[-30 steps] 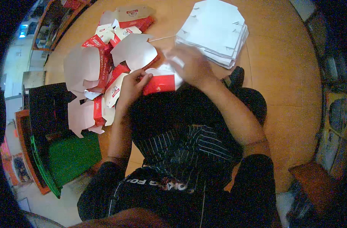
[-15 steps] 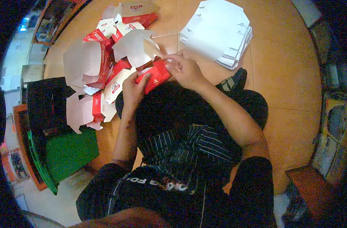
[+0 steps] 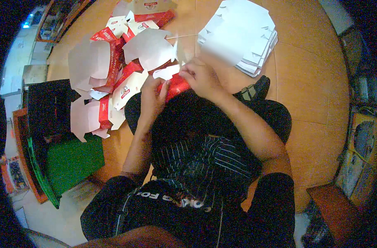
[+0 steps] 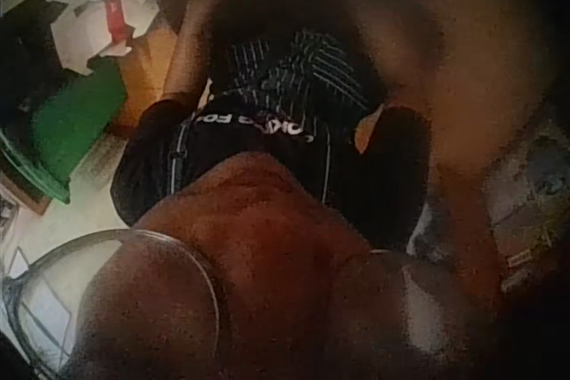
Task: The person sits on the floor and assembles red and white cardboard boxes by folding the flat pieces into shape. They repeatedly pick up a flat piece, fold the sides, and place the finished box on a pile to their left.
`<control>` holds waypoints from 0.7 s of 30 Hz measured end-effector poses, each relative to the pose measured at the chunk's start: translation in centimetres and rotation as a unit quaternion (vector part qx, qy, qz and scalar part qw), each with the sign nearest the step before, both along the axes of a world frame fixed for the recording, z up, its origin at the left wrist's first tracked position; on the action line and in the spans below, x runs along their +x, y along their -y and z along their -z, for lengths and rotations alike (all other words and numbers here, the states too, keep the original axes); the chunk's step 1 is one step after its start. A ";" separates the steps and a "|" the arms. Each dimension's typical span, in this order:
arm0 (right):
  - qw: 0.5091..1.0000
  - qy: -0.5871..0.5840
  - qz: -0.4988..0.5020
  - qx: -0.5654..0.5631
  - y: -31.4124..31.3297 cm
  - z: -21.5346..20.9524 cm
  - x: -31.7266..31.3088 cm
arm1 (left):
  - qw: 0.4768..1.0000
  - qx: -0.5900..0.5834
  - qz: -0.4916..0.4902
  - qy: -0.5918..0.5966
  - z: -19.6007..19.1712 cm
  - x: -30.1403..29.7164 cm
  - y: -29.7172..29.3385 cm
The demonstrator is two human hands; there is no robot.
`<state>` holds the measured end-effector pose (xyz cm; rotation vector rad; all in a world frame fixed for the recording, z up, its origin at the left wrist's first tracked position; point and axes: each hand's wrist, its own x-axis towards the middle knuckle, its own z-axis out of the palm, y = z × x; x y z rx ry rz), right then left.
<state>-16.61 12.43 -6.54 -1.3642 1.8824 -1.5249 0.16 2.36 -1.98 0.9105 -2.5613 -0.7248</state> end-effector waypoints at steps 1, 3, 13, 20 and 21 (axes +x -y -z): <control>0.999 -0.022 -0.029 0.009 0.0 -0.2 -0.2 | 1.000 0.009 -0.006 0.006 0.3 0.3 0.0; 0.994 -0.066 -0.086 0.027 0.1 -0.8 -0.7 | 1.000 0.029 -0.006 -0.008 0.6 0.7 -0.3; 0.989 -0.060 -0.127 0.048 -0.2 -0.5 0.1 | 0.999 0.045 0.024 0.004 0.3 1.5 -0.1; 0.995 0.043 0.083 -0.044 0.9 1.9 1.2 | 0.989 0.045 0.133 -0.046 1.0 0.4 -2.7; 0.995 0.070 0.060 -0.049 0.9 2.8 0.6 | 0.983 0.080 0.162 -0.034 0.5 0.1 -3.8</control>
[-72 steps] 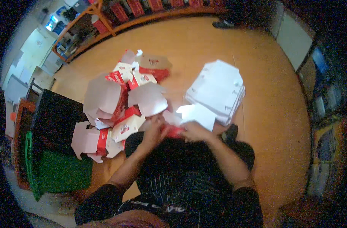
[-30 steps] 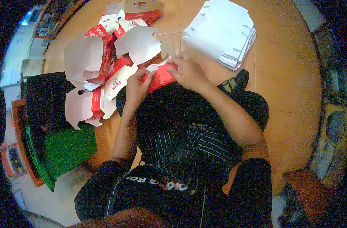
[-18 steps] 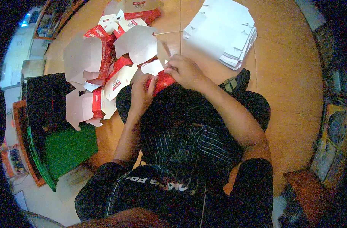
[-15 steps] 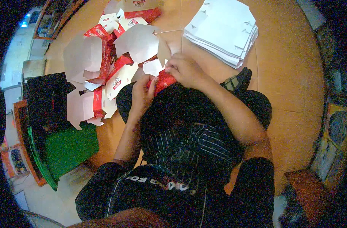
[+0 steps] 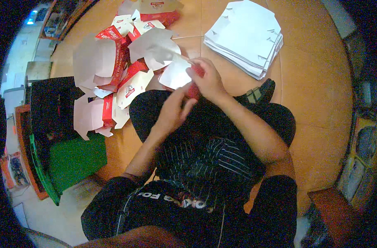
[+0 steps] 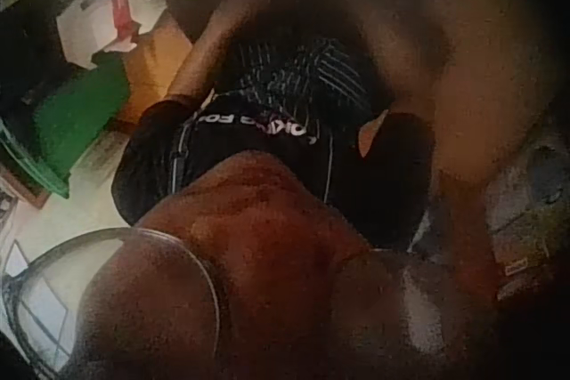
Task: The person sits on the floor and assembles red and white cardboard boxes by folding the flat pieces into shape. They repeatedly pick up a flat piece, fold the sides, and place the finished box on a pile to their left.
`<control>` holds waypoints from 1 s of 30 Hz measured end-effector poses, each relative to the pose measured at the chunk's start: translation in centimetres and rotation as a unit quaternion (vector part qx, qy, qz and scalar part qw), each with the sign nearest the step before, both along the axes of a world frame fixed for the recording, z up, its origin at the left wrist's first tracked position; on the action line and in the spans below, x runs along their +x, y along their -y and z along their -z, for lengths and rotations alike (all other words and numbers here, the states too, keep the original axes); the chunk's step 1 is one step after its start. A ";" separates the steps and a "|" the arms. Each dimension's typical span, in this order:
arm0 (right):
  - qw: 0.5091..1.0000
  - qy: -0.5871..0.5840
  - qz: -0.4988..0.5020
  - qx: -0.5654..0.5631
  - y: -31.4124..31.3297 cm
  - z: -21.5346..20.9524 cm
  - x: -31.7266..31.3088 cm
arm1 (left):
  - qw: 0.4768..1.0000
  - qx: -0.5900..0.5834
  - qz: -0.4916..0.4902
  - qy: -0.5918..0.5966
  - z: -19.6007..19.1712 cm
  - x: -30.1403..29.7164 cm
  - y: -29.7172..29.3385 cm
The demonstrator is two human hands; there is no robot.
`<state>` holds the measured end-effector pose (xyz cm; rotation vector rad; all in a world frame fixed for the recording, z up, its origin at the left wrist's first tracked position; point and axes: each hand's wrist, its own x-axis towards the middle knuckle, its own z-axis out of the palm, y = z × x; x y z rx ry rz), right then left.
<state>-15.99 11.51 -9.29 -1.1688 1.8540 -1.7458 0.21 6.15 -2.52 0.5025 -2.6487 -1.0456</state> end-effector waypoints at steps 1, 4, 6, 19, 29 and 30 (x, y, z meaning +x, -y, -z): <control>0.980 0.194 -0.030 0.029 0.1 0.7 -0.2 | 0.996 0.082 -0.033 0.013 -0.1 0.1 -1.1; 0.947 0.322 0.011 0.017 0.5 2.6 -1.8 | 0.985 0.009 -0.128 -0.112 1.7 0.5 -0.6; 0.932 0.357 0.063 0.013 0.5 1.3 -1.8 | 0.948 -0.066 -0.259 -0.172 2.3 1.1 1.3; 0.958 0.282 0.005 -0.056 -1.6 -2.0 -3.6 | 0.855 0.469 -0.168 -0.144 0.8 -0.1 9.4; 0.824 0.560 -0.079 -0.021 -2.1 -1.5 -2.9 | 0.815 0.435 -0.323 -0.207 1.9 -0.9 6.6; 0.839 0.539 -0.070 -0.022 -1.7 -1.4 -2.7 | 0.813 0.433 -0.321 -0.220 2.2 -0.8 6.8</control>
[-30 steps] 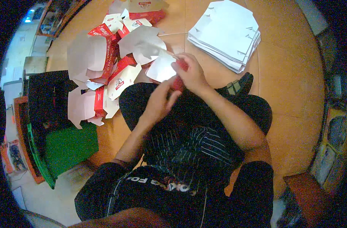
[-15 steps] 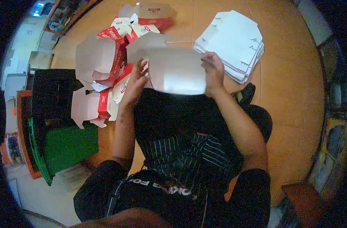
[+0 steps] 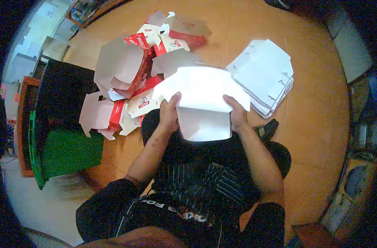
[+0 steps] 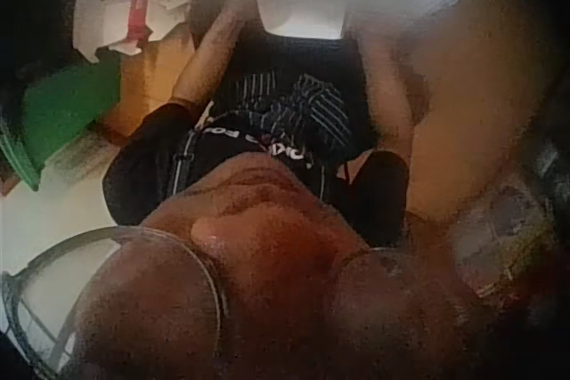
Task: The person sits on the floor and assembles red and white cardboard boxes by folding the flat pieces into shape. They repeatedly pick up a flat piece, fold the sides, and place the finished box on a pile to their left.
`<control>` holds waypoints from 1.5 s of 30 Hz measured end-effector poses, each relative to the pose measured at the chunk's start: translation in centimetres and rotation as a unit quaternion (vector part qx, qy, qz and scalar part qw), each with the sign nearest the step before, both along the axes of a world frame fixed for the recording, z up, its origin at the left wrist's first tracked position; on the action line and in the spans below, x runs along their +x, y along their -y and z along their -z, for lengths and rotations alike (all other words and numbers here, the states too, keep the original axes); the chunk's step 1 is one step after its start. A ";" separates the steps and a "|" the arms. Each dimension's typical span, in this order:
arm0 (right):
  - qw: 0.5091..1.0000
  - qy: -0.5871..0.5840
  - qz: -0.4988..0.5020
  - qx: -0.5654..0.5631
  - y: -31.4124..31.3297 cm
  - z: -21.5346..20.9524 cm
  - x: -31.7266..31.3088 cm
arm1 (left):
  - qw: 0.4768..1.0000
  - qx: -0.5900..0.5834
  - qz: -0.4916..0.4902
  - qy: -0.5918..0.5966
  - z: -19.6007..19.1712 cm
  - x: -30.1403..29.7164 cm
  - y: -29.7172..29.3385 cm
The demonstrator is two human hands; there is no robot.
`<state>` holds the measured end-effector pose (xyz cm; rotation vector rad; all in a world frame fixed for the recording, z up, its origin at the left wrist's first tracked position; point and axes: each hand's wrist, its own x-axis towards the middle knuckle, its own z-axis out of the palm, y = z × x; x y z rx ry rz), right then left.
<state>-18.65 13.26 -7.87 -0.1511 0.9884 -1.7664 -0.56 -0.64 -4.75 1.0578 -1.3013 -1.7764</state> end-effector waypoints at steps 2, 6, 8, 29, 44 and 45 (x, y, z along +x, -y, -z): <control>0.998 -0.061 0.011 0.006 0.6 -0.2 0.3 | 0.999 -0.009 -0.018 -0.034 -0.1 0.1 0.2; 0.915 -0.389 -0.072 0.081 0.9 0.1 -0.8 | 0.992 0.073 -0.074 -0.071 -3.5 0.8 1.4; 0.973 -0.210 -0.078 0.062 1.1 3.6 -2.1 | 0.992 0.087 -0.060 -0.064 -1.1 2.8 3.1; 0.762 -0.609 0.010 0.222 11.8 10.1 -15.0 | 0.885 -0.302 0.133 -0.328 -21.3 5.6 -6.6; 0.730 -0.594 -0.125 0.313 14.2 7.0 -12.5 | 0.938 -0.133 -0.043 -0.316 -17.7 1.1 -5.2; 0.729 -0.598 -0.097 0.317 13.2 6.8 -13.4 | 0.960 -0.058 -0.059 -0.269 -20.3 0.7 -5.6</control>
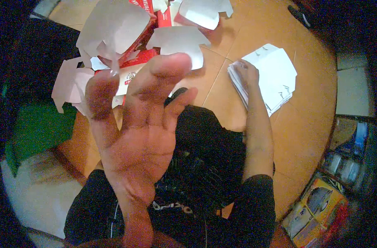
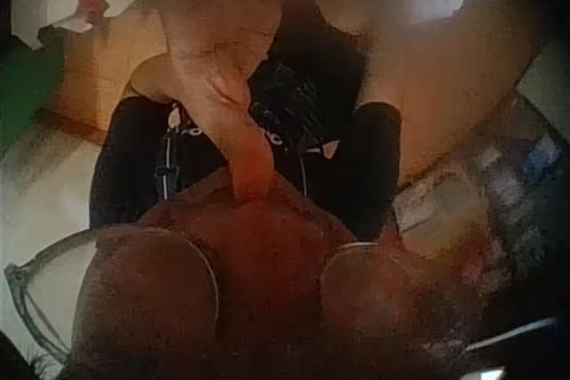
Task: The person sits on the floor and assembles red and white cardboard boxes by folding the flat pieces into shape. They repeatedly pick up a flat piece, fold the sides, and place the finished box on a pile to their left.
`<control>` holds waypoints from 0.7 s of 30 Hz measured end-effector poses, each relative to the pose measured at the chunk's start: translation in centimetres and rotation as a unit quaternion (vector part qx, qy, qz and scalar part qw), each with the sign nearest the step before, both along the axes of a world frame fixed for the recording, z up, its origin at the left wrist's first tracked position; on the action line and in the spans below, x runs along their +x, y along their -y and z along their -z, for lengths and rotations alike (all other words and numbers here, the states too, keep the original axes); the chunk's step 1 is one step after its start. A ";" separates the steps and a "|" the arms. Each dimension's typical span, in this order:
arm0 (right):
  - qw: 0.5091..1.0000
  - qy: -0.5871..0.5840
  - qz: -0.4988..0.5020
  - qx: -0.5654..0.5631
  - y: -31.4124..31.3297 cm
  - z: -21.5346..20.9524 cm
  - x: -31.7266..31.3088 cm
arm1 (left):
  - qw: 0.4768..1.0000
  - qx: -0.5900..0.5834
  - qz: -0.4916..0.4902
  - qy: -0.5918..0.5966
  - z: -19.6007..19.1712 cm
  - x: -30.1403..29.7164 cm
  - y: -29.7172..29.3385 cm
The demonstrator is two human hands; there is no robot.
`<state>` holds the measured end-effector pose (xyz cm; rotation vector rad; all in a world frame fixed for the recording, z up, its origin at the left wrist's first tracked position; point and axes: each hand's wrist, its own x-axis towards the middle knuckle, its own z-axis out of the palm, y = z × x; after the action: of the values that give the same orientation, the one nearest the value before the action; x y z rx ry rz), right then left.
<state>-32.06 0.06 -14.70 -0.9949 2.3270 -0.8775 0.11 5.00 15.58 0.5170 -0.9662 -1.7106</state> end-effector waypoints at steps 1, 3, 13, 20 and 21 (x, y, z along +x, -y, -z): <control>1.000 -0.002 0.001 -0.007 -0.2 0.2 -0.4 | 1.000 -0.003 0.015 0.002 -0.2 0.1 -0.1; 1.000 -0.004 -0.014 -0.027 0.5 0.5 0.0 | 0.993 -0.092 0.054 -0.042 1.2 1.3 0.2; 0.935 -0.212 0.247 -0.140 -1.4 2.2 -4.1 | 0.980 -0.187 0.038 -0.050 3.5 4.1 2.8; 0.893 -0.287 -0.217 -0.269 -8.2 -16.1 8.4 | 0.716 -0.598 -0.111 0.342 5.5 6.1 6.1; 0.917 -0.171 -0.297 -0.206 -9.8 -16.9 10.3 | 0.635 -0.649 -0.078 0.411 5.1 5.5 5.8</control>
<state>-21.74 9.91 2.16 -2.0383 1.9109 -1.0036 5.63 -0.81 10.52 0.3105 -2.3690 -0.1608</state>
